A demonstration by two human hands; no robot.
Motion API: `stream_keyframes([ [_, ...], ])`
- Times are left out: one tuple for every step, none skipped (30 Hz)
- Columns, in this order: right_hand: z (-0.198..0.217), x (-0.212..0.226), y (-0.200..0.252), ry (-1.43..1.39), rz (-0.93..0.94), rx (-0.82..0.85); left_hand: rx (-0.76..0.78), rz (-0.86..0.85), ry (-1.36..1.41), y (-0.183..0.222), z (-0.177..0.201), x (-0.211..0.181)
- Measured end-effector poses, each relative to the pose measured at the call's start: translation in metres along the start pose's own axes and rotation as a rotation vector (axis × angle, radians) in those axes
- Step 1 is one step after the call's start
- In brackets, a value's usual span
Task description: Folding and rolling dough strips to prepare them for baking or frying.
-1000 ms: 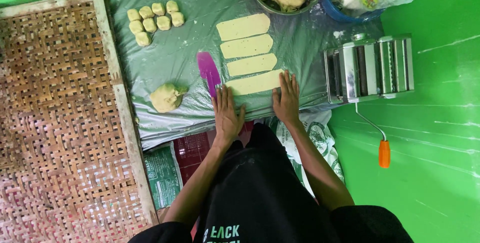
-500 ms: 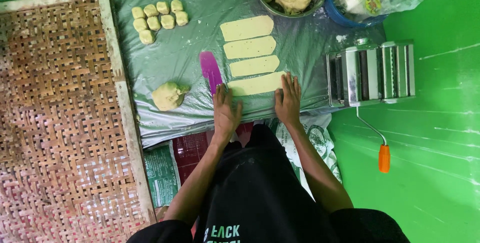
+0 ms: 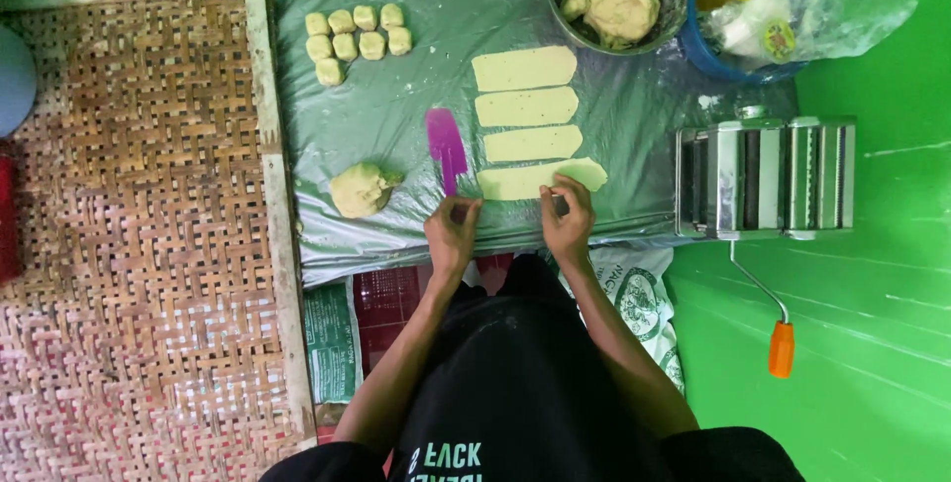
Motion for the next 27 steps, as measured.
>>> stream_keyframes([
  [0.001, -0.008, -0.005, 0.002, 0.000, -0.006, 0.003, -0.006, 0.000, 0.001, -0.002, -0.002],
  [0.003, -0.016, -0.009, -0.005, -0.003, -0.006, 0.034, 0.048, 0.014, 0.001, -0.006, -0.002],
  [0.007, -0.025, -0.013, -0.007, -0.008, -0.007, 0.072, 0.102, 0.028, 0.003, -0.010, -0.003],
  [0.014, -0.034, -0.025, 0.001, -0.010, -0.015, 0.081, 0.095, 0.027, 0.004, -0.014, -0.006],
  [0.023, -0.046, -0.036, 0.041, -0.009, 0.000, 0.113, 0.106, 0.035, 0.004, -0.022, -0.009],
  [0.033, -0.057, -0.048, 0.080, -0.009, 0.015, 0.145, 0.116, 0.043, 0.005, -0.029, -0.012],
  [0.051, -0.057, -0.069, 0.093, -0.011, 0.004, 0.159, 0.106, 0.043, 0.008, -0.037, -0.016],
  [0.068, -0.057, -0.091, 0.194, 0.009, 0.045, 0.194, 0.107, 0.017, 0.010, -0.045, -0.020],
  [0.085, -0.057, -0.112, 0.292, 0.027, 0.086, 0.226, 0.107, -0.011, 0.013, -0.052, -0.024],
  [0.103, -0.070, -0.130, 0.303, 0.023, 0.076, 0.238, 0.096, -0.013, 0.015, -0.056, -0.031],
  [0.121, -0.083, -0.148, 0.323, 0.043, 0.137, 0.282, 0.101, 0.041, 0.017, -0.062, -0.038],
  [0.141, -0.096, -0.166, 0.343, 0.063, 0.198, 0.328, 0.107, 0.094, 0.019, -0.068, -0.046],
  [0.153, -0.123, -0.176, 0.354, 0.059, 0.191, 0.340, 0.100, 0.094, 0.020, -0.074, -0.054],
  [0.165, -0.151, -0.185, 0.412, 0.006, 0.228, 0.362, 0.115, 0.114, 0.022, -0.081, -0.061],
  [0.176, -0.181, -0.196, 0.467, -0.046, 0.265, 0.380, 0.129, 0.135, 0.022, -0.088, -0.069],
  [0.182, -0.208, -0.199, 0.474, -0.047, 0.258, 0.387, 0.122, 0.136, 0.023, -0.098, -0.071],
  [0.185, -0.236, -0.203, 0.443, -0.071, 0.249, 0.399, 0.133, 0.152, 0.023, -0.106, -0.073],
  [0.189, -0.263, -0.207, 0.412, -0.094, 0.240, 0.411, 0.144, 0.167, 0.023, -0.114, -0.075],
  [0.188, -0.282, -0.209, 0.410, -0.099, 0.241, 0.413, 0.146, 0.162, 0.025, -0.121, -0.082],
  [0.185, -0.301, -0.211, 0.464, -0.065, 0.294, 0.416, 0.143, 0.154, 0.027, -0.129, -0.088],
  [0.180, -0.319, -0.210, 0.515, -0.032, 0.352, 0.418, 0.145, 0.144, 0.030, -0.136, -0.093],
  [0.178, -0.327, -0.211, 0.511, -0.038, 0.356, 0.418, 0.152, 0.139, 0.032, -0.143, -0.095],
  [0.174, -0.336, -0.211, 0.510, -0.027, 0.411, 0.436, 0.175, 0.154, 0.034, -0.150, -0.097],
  [0.169, -0.343, -0.211, 0.508, -0.015, 0.466, 0.454, 0.199, 0.169, 0.037, -0.156, -0.099],
  [0.168, -0.344, -0.213, 0.500, -0.023, 0.472, 0.453, 0.208, 0.160, 0.039, -0.159, -0.106],
  [0.167, -0.344, -0.216, 0.497, -0.021, 0.461, 0.462, 0.221, 0.159, 0.041, -0.161, -0.112],
  [0.166, -0.344, -0.222, 0.495, -0.013, 0.446, 0.469, 0.229, 0.162, 0.042, -0.165, -0.120],
])
Point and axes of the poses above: each hand's wrist, its own y-axis away from the middle knuckle, its own z-axis out of the back of the hand, x = y × z, the point moved 2 cm from there along -y, towards the middle knuckle, and after that the axes turned 14 degrees about z, right-handed, at the moved point
